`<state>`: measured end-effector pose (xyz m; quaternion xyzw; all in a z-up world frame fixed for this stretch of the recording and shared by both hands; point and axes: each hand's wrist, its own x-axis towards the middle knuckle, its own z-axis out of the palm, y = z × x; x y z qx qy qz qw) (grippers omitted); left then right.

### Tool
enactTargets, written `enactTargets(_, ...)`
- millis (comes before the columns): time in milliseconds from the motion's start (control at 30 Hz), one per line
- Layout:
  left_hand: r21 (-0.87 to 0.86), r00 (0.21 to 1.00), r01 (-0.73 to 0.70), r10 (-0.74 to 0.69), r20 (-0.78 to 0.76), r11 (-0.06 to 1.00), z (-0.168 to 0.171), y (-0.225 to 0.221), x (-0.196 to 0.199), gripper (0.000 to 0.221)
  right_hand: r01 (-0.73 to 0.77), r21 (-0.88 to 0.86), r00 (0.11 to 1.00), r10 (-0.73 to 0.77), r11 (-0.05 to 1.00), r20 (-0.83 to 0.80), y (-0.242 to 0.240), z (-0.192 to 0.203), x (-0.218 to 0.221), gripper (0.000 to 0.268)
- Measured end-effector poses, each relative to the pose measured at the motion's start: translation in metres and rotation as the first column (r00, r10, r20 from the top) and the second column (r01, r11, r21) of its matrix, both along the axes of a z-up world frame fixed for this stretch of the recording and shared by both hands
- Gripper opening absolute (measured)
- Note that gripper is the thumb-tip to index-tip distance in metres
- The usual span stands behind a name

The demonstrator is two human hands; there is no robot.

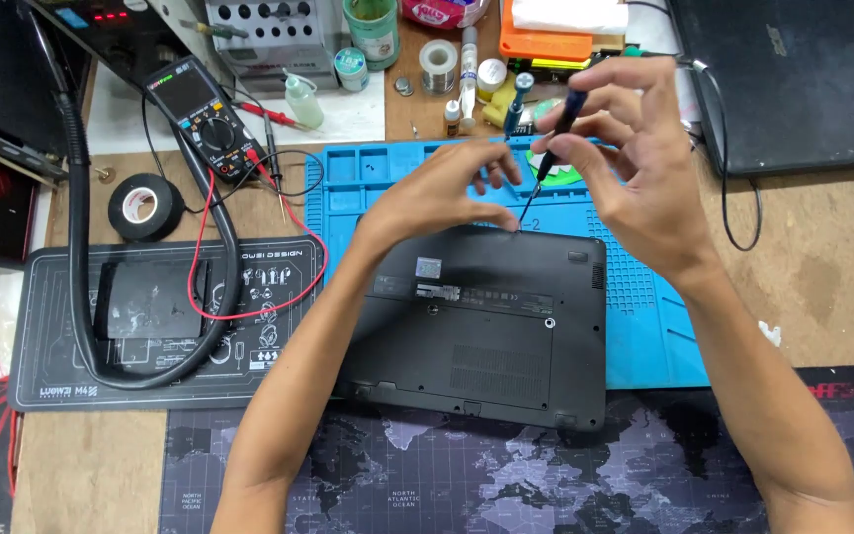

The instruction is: Removing the back cover of a laptop by unscrewing fasteners and prying the plastic casing apart.

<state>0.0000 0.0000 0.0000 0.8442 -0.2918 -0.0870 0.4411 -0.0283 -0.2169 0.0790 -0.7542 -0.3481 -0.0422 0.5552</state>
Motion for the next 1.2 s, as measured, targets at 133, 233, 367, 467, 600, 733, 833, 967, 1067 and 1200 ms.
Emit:
enactTargets(133, 0.155, 0.999, -0.031, 0.033, -0.014, 0.987, 0.003, 0.011, 0.000, 0.038, 0.028, 0.151, 1.000, -0.029, 0.988, 0.006, 0.000, 0.003, -0.005, 0.038)
enactTargets(233, 0.134, 0.998, -0.030, 0.037, -0.044, 0.990, 0.018, 0.013, -0.002, 0.025, 0.051, 0.268, 0.984, -0.095, 0.962, 0.151, 0.001, 0.002, -0.009, 0.034)
enactTargets(367, 0.068, 0.998, -0.063, 0.064, -0.022, 0.996, 0.031, 0.018, -0.006, 0.009, 0.100, 0.306, 0.964, -0.168, 0.947, 0.204, 0.001, 0.003, -0.016, 0.033)
enactTargets(467, 0.043, 0.994, -0.108, 0.108, -0.004, 0.993, 0.034, 0.029, -0.006, 0.005, 0.108, 0.320, 0.951, -0.191, 0.941, 0.242, 0.002, 0.000, -0.016, 0.033)
enactTargets(600, 0.112, 0.958, -0.282, 0.272, 0.093, 0.953, 0.028, 0.053, 0.001, 0.009, 0.140, 0.350, 0.938, -0.237, 0.926, 0.252, 0.006, -0.004, -0.016, 0.032)
enactTargets(733, 0.261, 0.931, -0.366, 0.351, 0.103, 0.893, -0.012, 0.078, 0.022, 0.018, 0.133, 0.345, 0.950, -0.219, 0.929, 0.223, 0.011, -0.009, -0.014, 0.033)
enactTargets(833, 0.353, 0.894, -0.439, 0.443, 0.074, 0.826, -0.033, 0.090, 0.025, 0.022, 0.109, 0.338, 0.964, -0.182, 0.935, 0.192, 0.015, -0.013, -0.015, 0.034)
enactTargets(967, 0.326, 0.815, -0.557, 0.579, 0.038, 0.763, -0.045, 0.097, 0.023, 0.025, 0.115, 0.328, 0.979, -0.163, 0.938, 0.121, 0.022, -0.013, -0.019, 0.034)
enactTargets(1067, 0.333, 0.799, -0.580, 0.599, 0.053, 0.744, -0.047, 0.101, 0.027, 0.024, 0.134, 0.300, 0.980, -0.172, 0.945, 0.102, 0.024, -0.013, -0.021, 0.034)
enactTargets(1200, 0.334, 0.802, -0.576, 0.596, 0.053, 0.746, -0.044, 0.099, 0.030, 0.014, 0.122, 0.283, 0.982, -0.157, 0.951, 0.103, 0.023, -0.017, -0.021, 0.036)
